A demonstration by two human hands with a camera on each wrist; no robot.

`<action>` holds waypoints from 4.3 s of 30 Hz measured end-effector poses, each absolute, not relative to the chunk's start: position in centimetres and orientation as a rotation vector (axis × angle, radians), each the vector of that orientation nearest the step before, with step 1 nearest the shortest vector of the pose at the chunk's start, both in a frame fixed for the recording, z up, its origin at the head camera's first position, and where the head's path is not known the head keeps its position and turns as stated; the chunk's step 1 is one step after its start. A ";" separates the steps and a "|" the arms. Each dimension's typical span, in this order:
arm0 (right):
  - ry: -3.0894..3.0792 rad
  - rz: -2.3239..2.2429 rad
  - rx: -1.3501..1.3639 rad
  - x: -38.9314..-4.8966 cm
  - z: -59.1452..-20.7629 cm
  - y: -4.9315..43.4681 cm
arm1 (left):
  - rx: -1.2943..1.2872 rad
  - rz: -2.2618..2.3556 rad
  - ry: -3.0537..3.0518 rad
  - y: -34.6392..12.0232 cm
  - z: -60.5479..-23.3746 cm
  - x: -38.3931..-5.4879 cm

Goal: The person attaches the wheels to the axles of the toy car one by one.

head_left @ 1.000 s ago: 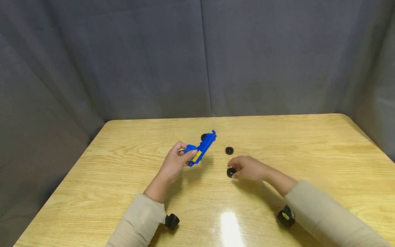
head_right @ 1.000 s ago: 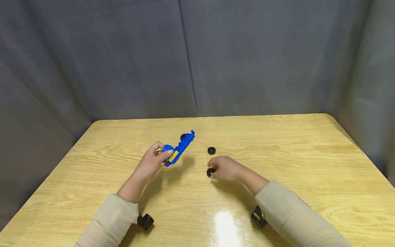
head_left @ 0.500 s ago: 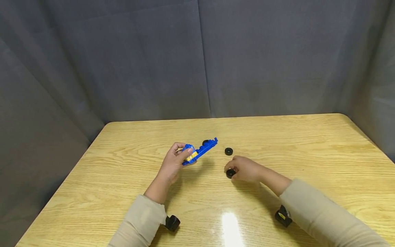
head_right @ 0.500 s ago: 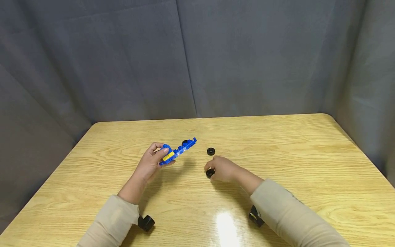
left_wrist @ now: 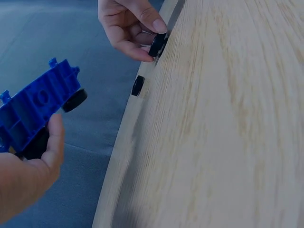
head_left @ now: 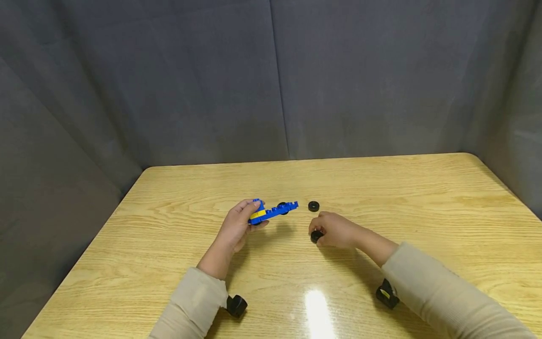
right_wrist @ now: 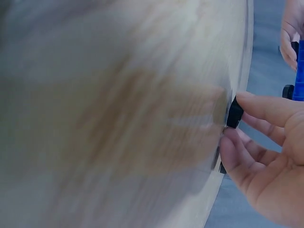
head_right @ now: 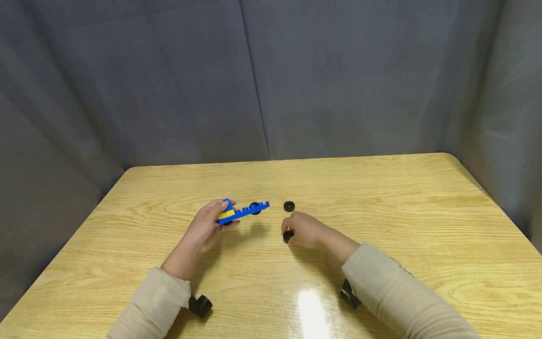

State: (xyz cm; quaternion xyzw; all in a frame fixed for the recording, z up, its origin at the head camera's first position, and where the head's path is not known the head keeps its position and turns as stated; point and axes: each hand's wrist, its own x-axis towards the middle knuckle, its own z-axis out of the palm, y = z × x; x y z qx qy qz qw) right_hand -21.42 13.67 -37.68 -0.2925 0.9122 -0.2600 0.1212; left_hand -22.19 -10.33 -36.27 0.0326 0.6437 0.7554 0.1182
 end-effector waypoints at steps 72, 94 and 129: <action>2.270 -1.956 -0.746 -18.0 -34.7 13.1 | 0.483 2.133 1.877 -8.6 -33.8 -19.8; 2.296 -2.010 -0.738 -17.8 -34.7 12.6 | 0.593 2.233 1.718 -8.1 -34.0 -19.4; 2.216 -2.049 -0.805 -17.9 -34.6 12.4 | 0.755 2.058 1.966 -7.6 -34.2 -19.6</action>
